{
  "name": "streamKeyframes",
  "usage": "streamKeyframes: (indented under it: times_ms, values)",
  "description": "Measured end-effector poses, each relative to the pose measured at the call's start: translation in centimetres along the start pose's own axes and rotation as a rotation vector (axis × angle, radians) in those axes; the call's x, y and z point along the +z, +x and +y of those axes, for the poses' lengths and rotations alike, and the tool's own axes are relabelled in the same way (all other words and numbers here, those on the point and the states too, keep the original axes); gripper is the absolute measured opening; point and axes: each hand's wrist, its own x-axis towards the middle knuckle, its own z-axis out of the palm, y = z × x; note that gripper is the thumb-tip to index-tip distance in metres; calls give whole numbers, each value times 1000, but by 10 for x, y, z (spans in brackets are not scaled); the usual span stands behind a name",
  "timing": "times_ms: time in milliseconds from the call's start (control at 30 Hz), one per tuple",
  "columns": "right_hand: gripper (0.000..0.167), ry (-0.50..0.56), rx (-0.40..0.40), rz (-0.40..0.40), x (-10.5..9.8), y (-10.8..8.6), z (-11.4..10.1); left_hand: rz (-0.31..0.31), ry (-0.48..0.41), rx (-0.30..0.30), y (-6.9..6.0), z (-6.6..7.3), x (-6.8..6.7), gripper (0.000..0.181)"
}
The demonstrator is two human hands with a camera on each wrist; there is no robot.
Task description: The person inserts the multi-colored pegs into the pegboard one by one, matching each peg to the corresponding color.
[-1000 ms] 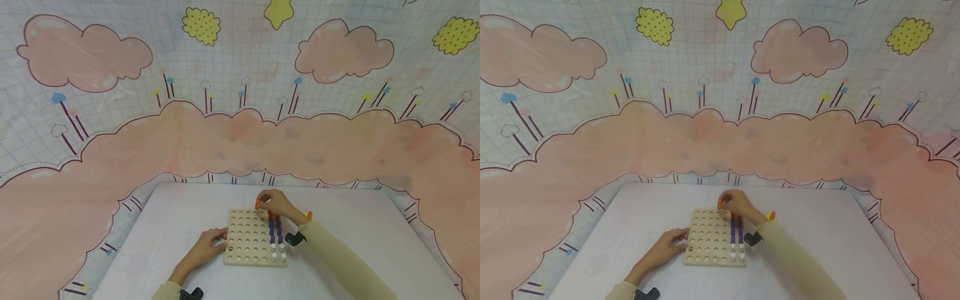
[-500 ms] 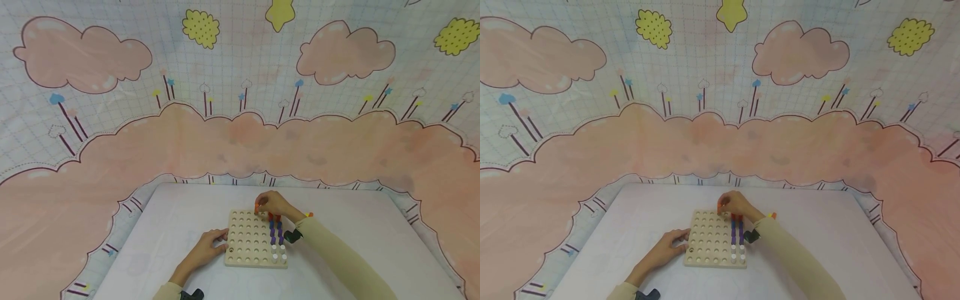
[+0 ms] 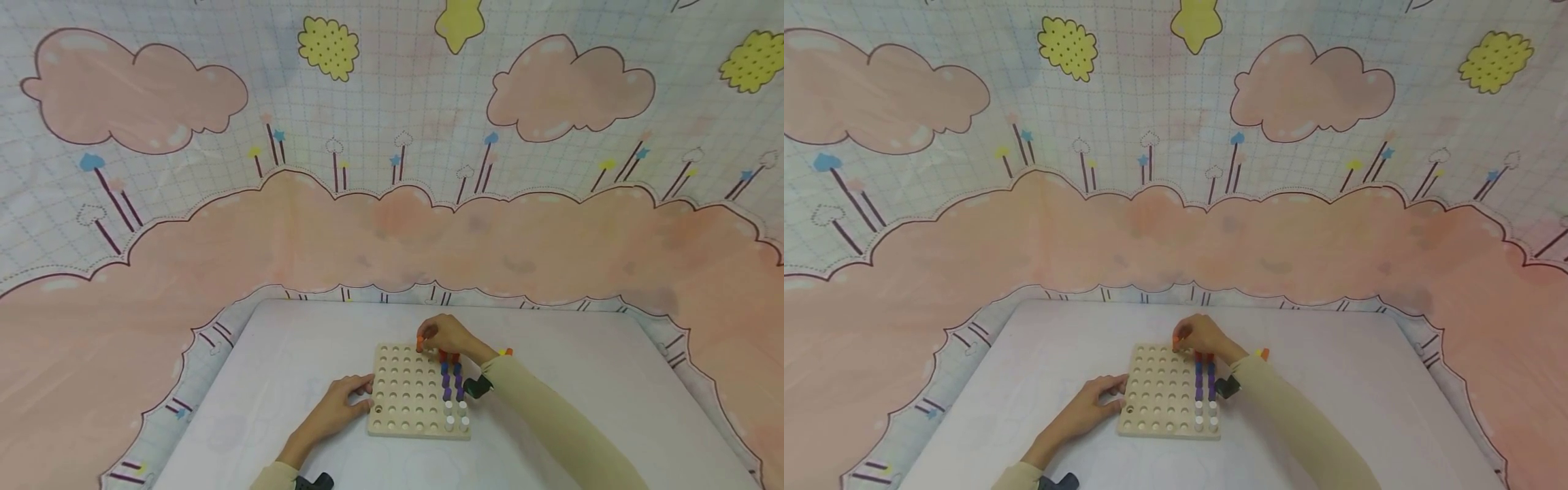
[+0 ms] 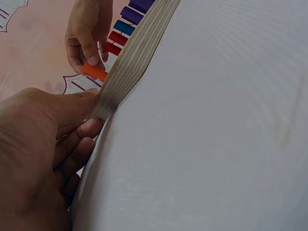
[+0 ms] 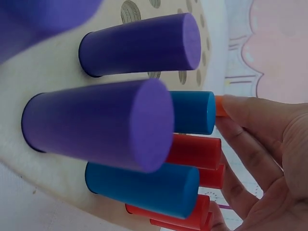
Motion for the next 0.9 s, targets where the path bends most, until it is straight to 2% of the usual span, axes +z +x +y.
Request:
streamKeyframes:
  times_ms: [533,900]
  values:
    - [12,-6,25,8,3,-5,-5,-10,6,9,-2,-3,-1,50]
    - [13,-40,9,-7,8,-6,0,-28,27,11,-2,-9,-2,52]
